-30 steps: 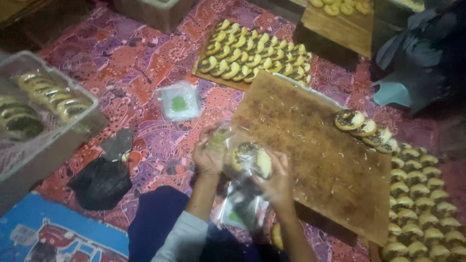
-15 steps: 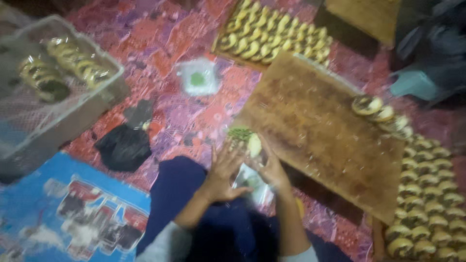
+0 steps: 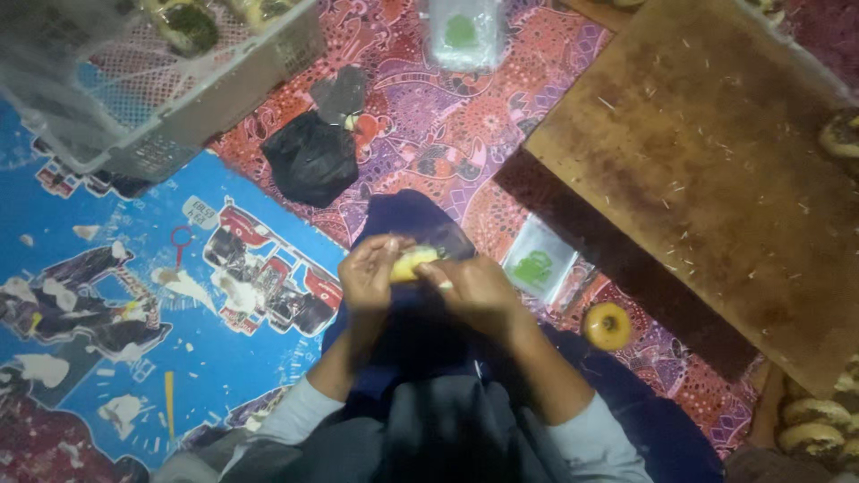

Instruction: The person sits on the floor and repeatedly picks up round pastries, places them into clear plastic bags, and sets the filled bags into a plastic crate. The person handles the pastries one at a time and arranges the filled bags in rows within the crate.

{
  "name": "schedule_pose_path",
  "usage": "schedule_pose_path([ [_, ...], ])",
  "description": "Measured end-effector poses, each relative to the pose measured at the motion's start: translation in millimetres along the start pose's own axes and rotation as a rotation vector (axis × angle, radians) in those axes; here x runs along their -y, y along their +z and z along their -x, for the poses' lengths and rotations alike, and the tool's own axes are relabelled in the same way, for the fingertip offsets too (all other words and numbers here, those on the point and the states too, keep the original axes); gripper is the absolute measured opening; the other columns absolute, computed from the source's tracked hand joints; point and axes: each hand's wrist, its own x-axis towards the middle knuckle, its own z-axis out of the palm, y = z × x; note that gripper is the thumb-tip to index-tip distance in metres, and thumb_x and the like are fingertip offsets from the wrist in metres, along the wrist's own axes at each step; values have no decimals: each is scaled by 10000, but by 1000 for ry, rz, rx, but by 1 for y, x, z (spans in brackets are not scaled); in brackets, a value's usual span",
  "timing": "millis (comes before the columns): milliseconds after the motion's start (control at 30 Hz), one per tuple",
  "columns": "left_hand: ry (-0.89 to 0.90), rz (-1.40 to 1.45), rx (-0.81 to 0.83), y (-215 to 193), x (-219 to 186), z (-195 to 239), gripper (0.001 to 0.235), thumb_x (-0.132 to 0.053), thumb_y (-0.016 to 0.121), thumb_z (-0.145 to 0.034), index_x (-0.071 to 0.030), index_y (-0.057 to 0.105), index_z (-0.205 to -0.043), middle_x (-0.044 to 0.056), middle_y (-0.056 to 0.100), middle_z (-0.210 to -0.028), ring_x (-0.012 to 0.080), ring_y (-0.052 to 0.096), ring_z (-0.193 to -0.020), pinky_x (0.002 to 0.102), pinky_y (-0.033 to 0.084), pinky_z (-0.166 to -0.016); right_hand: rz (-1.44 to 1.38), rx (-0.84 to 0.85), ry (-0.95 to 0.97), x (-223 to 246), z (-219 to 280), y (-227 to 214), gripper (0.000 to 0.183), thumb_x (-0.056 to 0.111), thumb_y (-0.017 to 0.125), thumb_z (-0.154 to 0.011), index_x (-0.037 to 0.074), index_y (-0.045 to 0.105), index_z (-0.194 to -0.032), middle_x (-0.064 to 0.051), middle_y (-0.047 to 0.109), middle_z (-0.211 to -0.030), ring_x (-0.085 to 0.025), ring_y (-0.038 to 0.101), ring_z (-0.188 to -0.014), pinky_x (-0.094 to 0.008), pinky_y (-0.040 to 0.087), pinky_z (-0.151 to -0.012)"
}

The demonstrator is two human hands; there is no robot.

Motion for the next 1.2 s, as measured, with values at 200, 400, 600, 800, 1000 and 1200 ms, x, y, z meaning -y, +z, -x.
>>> schedule_pose_path([
  [200,-24,-22,-21,-8,19,-4,232,-62,614,-1041,101,700,-1181,170,753,-1039,171,721,-937,296,588,-845,-69,-323,-311,14,-14,3,283,106,740,-883,103,741,-1167,-133,761,-1065,-292,738,-957,-396,582,-847],
  [400,115,-305,75,5,2,-1,233,-68,631,-1015,94,713,-1161,172,782,-1026,162,731,-927,278,603,-819,-32,-247,-335,-21,-34,24,414,59,750,-861,57,695,-1271,-167,743,-1041,-319,709,-958,-413,568,-847],
  [600,29,29,-78,15,-29,-2,223,-62,577,-1055,81,698,-1176,168,764,-1091,241,752,-974,356,644,-842,107,-270,498,-75,-43,-24,232,130,689,-999,68,743,-1215,-193,747,-1028,-272,753,-912,-395,577,-773],
  [800,663,-1035,-41,15,-9,21,434,-297,540,-1044,67,665,-1242,272,656,-1316,379,577,-1298,469,489,-1077,-881,-205,80,-75,30,77,582,366,408,-1111,9,368,-1570,-156,503,-1539,-255,495,-1393,-351,401,-1167],
  [1000,-315,-63,-42,-33,29,-14,552,-431,453,-1098,49,654,-1281,213,656,-1299,302,577,-1247,430,448,-1045,-843,-114,39,-83,16,93,429,214,353,-1128,-44,581,-1385,-207,621,-1427,-258,572,-1339,-349,421,-1149],
  [1200,-246,-178,77,-22,28,-18,235,-182,660,-1037,19,742,-1128,129,719,-1081,135,646,-927,282,522,-839,-601,-481,78,-62,-2,67,301,135,438,-1114,-15,674,-1003,-142,742,-915,-260,714,-831,-361,562,-783],
])
